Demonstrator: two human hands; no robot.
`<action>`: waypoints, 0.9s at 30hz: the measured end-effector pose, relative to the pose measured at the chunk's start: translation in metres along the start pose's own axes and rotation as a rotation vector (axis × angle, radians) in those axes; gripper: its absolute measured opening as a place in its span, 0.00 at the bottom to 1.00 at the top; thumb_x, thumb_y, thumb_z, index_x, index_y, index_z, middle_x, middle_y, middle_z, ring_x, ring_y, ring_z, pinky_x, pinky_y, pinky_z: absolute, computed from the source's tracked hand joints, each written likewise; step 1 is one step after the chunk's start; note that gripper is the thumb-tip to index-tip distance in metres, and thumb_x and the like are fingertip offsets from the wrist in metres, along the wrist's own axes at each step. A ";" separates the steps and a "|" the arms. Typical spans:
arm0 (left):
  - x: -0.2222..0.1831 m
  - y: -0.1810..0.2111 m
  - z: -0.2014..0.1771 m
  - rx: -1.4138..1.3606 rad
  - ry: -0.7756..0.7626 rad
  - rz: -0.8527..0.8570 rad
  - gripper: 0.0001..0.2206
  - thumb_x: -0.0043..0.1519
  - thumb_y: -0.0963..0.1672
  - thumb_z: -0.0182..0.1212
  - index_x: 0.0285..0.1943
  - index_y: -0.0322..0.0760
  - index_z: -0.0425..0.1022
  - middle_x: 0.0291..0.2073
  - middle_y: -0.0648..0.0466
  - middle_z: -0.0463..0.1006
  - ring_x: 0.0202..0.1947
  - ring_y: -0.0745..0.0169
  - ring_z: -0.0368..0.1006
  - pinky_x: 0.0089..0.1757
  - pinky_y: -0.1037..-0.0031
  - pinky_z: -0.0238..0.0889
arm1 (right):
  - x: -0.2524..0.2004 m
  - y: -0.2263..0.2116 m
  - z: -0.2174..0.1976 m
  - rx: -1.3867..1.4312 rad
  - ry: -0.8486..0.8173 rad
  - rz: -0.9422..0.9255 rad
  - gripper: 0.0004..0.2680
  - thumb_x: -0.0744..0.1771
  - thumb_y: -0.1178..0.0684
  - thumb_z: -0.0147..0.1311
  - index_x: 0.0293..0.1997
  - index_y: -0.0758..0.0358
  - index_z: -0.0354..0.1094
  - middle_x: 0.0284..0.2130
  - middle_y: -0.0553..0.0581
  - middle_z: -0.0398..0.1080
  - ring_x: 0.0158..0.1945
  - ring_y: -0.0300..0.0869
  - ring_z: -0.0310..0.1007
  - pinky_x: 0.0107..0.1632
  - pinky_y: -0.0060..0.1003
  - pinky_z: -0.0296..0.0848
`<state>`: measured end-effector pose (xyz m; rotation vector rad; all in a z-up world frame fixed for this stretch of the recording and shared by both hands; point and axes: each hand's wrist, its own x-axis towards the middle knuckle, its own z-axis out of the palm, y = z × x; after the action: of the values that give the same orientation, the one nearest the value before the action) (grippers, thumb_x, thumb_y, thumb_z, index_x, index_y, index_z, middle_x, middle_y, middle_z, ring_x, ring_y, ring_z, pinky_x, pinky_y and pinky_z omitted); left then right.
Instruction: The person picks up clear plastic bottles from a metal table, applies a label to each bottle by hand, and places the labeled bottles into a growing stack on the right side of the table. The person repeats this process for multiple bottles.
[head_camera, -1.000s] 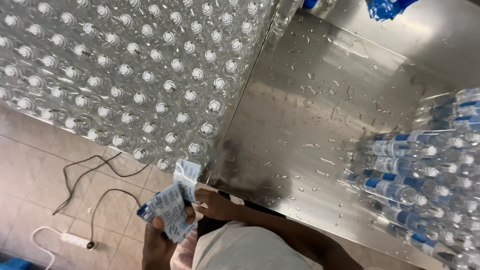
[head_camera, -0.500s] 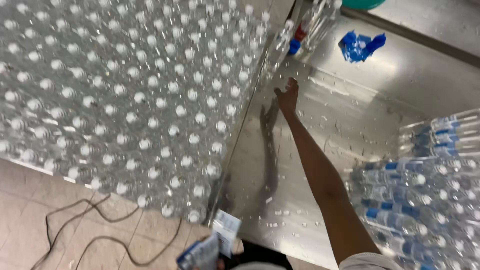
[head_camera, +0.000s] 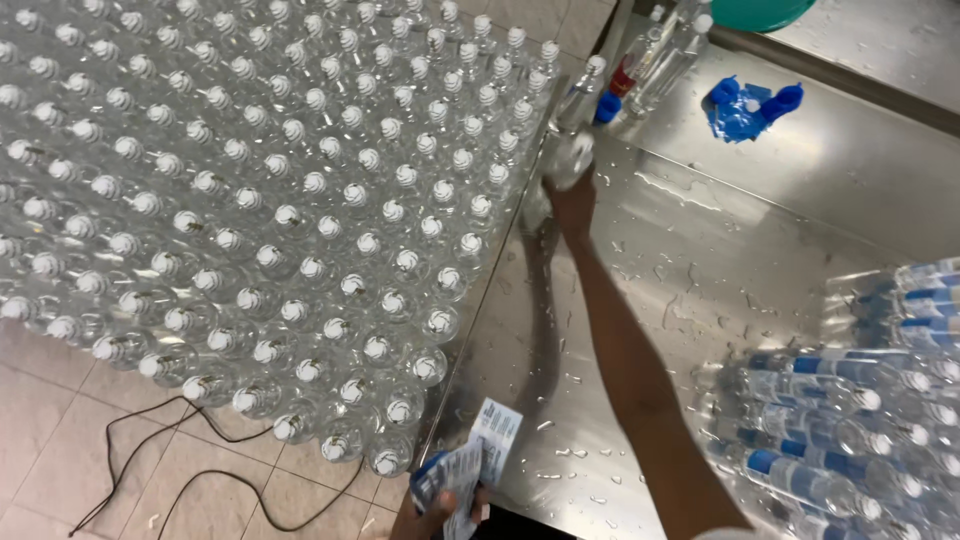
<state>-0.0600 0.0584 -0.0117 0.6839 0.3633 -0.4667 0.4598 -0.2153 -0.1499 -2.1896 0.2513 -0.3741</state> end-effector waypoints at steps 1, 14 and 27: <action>0.007 0.005 0.008 0.000 -0.007 -0.008 0.39 0.57 0.51 0.73 0.74 0.23 0.67 0.39 0.29 0.87 0.31 0.44 0.81 0.34 0.60 0.76 | -0.034 0.000 -0.012 -0.007 0.007 0.005 0.41 0.63 0.39 0.75 0.80 0.63 0.47 0.58 0.71 0.78 0.56 0.63 0.81 0.53 0.56 0.81; 0.032 0.031 0.070 0.121 -0.007 -0.223 0.32 0.58 0.50 0.72 0.69 0.26 0.75 0.40 0.40 0.83 0.39 0.51 0.78 0.42 0.62 0.72 | -0.393 -0.026 -0.170 0.118 -0.033 0.385 0.26 0.61 0.52 0.73 0.63 0.59 0.62 0.50 0.57 0.78 0.50 0.48 0.81 0.52 0.43 0.78; 0.020 0.043 0.083 0.643 0.041 -0.333 0.34 0.61 0.48 0.68 0.80 0.45 0.67 0.43 0.45 0.90 0.39 0.55 0.79 0.46 0.64 0.72 | -0.423 -0.115 -0.287 0.200 0.002 0.430 0.07 0.70 0.59 0.53 0.49 0.59 0.77 0.48 0.52 0.83 0.52 0.41 0.81 0.56 0.37 0.78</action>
<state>-0.0069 0.0261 0.0610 1.2663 0.3682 -0.9056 -0.0318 -0.2283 0.0312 -1.8763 0.6439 -0.1509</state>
